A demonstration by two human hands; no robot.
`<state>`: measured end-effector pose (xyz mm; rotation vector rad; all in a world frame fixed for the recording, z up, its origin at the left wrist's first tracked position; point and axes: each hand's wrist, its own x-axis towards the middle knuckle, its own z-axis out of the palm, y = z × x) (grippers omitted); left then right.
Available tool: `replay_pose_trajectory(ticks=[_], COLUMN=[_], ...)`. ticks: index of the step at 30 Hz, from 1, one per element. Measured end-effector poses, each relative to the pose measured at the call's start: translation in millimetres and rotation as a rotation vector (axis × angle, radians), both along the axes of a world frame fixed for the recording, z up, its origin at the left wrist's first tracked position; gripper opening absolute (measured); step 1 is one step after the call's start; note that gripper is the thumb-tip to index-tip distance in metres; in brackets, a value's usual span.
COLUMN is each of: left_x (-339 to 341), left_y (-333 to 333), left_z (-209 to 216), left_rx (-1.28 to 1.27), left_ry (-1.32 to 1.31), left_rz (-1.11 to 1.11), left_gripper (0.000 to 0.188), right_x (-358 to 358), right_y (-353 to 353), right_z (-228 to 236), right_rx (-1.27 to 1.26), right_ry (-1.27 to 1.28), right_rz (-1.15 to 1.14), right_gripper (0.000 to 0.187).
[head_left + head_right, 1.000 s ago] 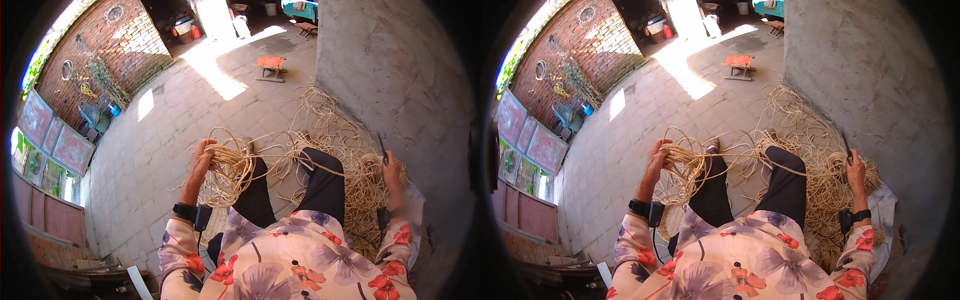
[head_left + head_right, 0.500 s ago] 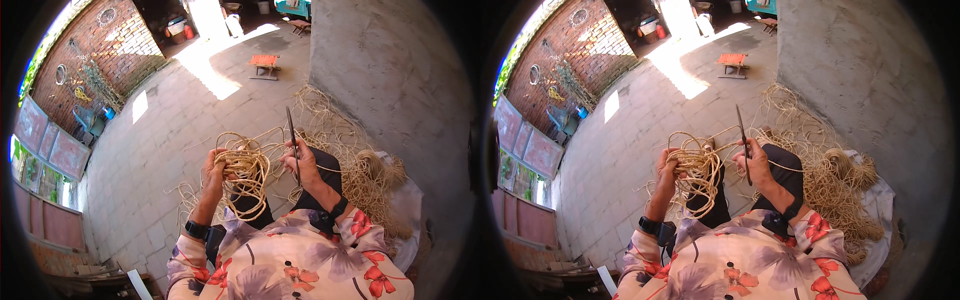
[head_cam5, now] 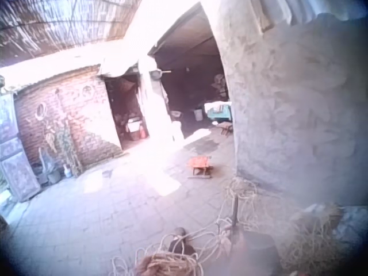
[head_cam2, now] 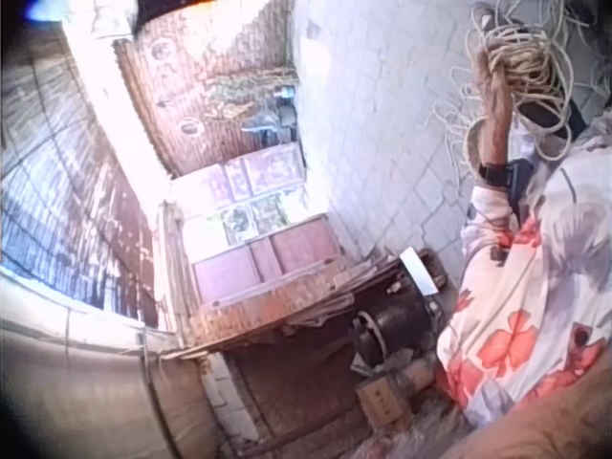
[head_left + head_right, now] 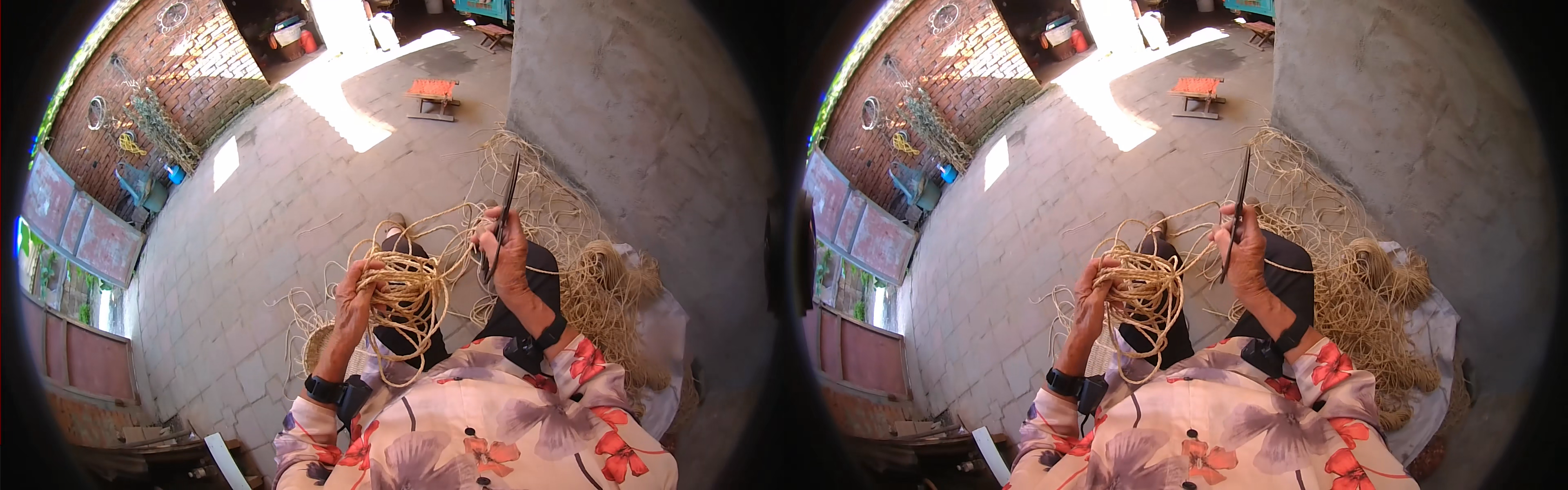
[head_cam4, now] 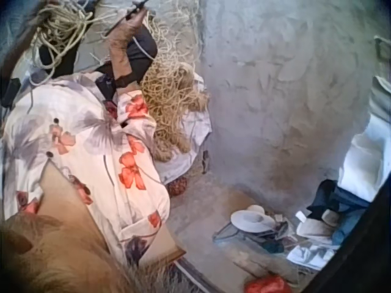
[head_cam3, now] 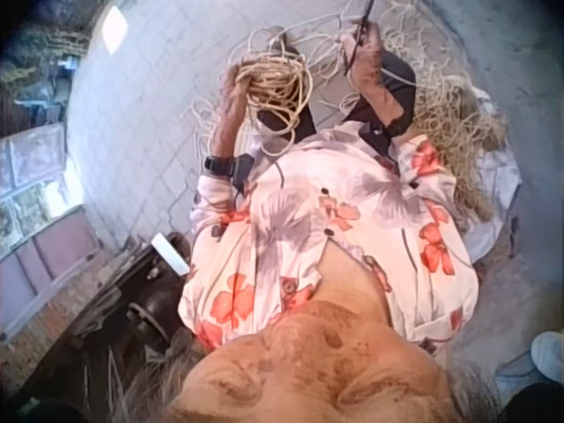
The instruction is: The person pulls lengths of rope from a pile, looping and knotting them together to form a mesh pattern while trimming excess fibers with shears.
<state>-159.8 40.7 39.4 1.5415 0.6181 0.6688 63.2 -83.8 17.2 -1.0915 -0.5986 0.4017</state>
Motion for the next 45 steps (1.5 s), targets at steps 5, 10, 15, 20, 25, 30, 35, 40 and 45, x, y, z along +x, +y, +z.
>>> replay_pose_trajectory(ticks=[5,10,15,20,25,30,35,40,45], left_x=[-6.1,-3.6,-7.2,-7.5,-15.2,-56.8,-82.4,-79.3,-93.5], left_y=[-4.1,-10.2,-3.4,16.1,33.0,83.4,109.6,113.4,132.4], left_z=[-4.3,1.7,-2.1,0.7,1.8,-5.5,-20.7,-27.9,-17.8], left_rx=[-0.006,0.015,0.209,0.563,0.703,0.719,0.435,0.150,0.089], left_ry=[-0.002,0.015,0.085,0.156,0.276,0.328,0.178,0.027,-0.018], left_rz=[-0.031,-0.045,0.147,0.315,0.412,0.656,0.554,0.492,0.539], left_gripper=[0.022,0.023,0.030,0.036,0.031,0.025,0.025,0.024,0.019], right_x=[10.0,-17.5,-20.5,10.8,48.9,106.7,180.2,178.4,217.4], right_y=[5.7,8.5,10.8,-1.8,-15.9,-46.2,-84.9,-113.5,-164.3], right_z=[1.7,-3.3,0.4,16.4,7.2,-1.8,-37.7,-16.8,-23.7], right_rx=[-0.530,-0.584,-0.675,-0.720,-0.591,-0.737,-0.737,-0.524,-0.435], right_ry=[-0.333,-0.027,-0.732,-1.017,-1.193,-1.049,-0.732,-0.116,0.185], right_rz=[0.226,0.532,0.036,-0.127,-0.292,-0.510,-0.603,-0.244,-0.269], right_gripper=[0.030,0.034,0.036,0.044,0.040,0.033,0.023,0.019,0.026])
